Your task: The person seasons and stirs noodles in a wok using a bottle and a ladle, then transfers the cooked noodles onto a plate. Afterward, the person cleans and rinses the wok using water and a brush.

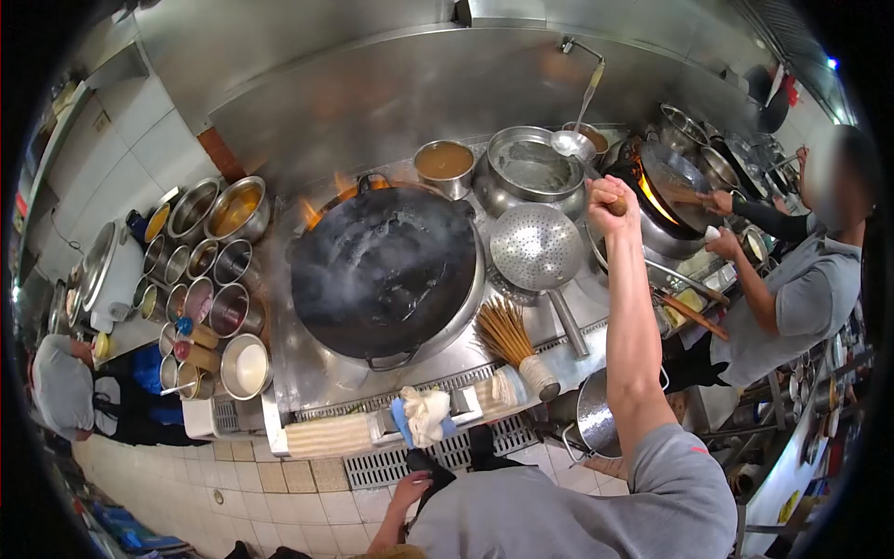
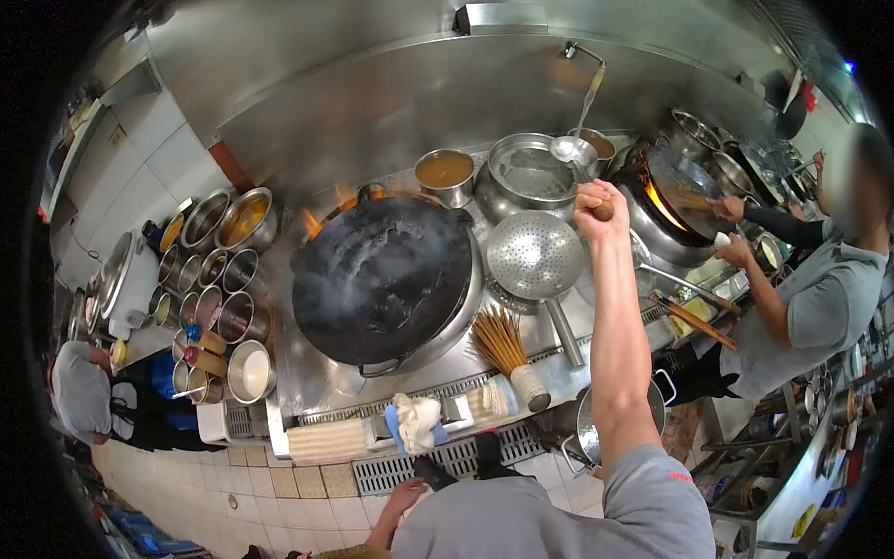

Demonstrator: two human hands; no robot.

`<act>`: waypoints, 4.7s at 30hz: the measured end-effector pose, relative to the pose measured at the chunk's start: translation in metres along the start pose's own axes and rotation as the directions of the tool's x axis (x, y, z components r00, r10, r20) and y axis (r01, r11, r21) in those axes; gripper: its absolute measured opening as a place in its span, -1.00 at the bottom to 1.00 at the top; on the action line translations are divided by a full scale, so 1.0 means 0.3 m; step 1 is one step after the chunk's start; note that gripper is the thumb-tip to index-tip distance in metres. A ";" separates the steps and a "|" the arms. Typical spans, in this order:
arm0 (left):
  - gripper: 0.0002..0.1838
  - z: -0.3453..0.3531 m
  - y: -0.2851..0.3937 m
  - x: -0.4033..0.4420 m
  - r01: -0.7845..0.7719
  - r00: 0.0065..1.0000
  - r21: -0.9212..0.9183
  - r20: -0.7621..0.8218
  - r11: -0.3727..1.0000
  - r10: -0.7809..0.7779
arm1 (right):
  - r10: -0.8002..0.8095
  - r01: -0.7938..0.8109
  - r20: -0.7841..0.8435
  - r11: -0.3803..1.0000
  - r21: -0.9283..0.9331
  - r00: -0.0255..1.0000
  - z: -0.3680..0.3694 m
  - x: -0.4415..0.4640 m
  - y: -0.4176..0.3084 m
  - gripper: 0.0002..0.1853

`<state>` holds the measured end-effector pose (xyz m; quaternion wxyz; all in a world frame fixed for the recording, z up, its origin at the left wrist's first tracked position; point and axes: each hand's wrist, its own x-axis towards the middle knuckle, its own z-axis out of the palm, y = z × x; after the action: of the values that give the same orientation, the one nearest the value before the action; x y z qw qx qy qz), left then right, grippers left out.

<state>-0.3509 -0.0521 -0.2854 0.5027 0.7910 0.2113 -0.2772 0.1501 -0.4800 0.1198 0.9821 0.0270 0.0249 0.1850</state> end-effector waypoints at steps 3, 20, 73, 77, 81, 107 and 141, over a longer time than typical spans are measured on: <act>-0.49 0.096 0.189 0.081 -0.277 0.948 0.331 0.244 0.902 0.202 | -0.040 0.040 -0.018 0.999 -0.013 0.999 0.019 -0.019 0.012 -0.92; -0.01 0.442 0.441 0.406 -0.500 0.862 0.658 0.444 0.563 0.247 | -0.035 0.034 -0.061 0.999 -0.018 0.998 0.054 -0.058 0.007 -0.54; -0.04 0.476 0.419 0.447 -0.500 0.865 0.660 0.415 0.561 0.281 | -0.037 0.039 -0.083 0.999 0.017 0.996 -0.022 -0.065 -0.006 -0.59; -0.03 0.465 0.440 0.429 -0.493 0.868 0.671 0.422 0.553 0.262 | -0.063 0.061 -0.094 0.998 -0.020 0.994 -0.027 -0.076 0.004 -0.58; -0.02 0.458 0.458 0.419 -0.472 0.878 0.676 0.419 0.566 0.231 | -0.053 0.052 -0.091 0.999 -0.010 0.995 -0.038 -0.085 0.007 -0.57; -0.12 0.480 0.402 0.456 -0.491 0.858 0.611 0.461 0.620 0.225 | 0.422 -0.410 -0.033 0.894 0.179 0.906 -0.087 -0.403 0.446 -0.36; 0.06 0.425 0.504 0.400 -0.503 0.846 0.660 0.508 0.558 0.163 | -0.039 0.021 -0.165 0.994 -0.111 0.986 -0.086 -0.011 -0.020 -0.89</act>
<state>-0.1963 -0.2231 -0.3043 0.1894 0.8814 -0.1900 -0.3887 0.1475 -0.4856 0.0938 0.9792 -0.0427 0.0973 0.1730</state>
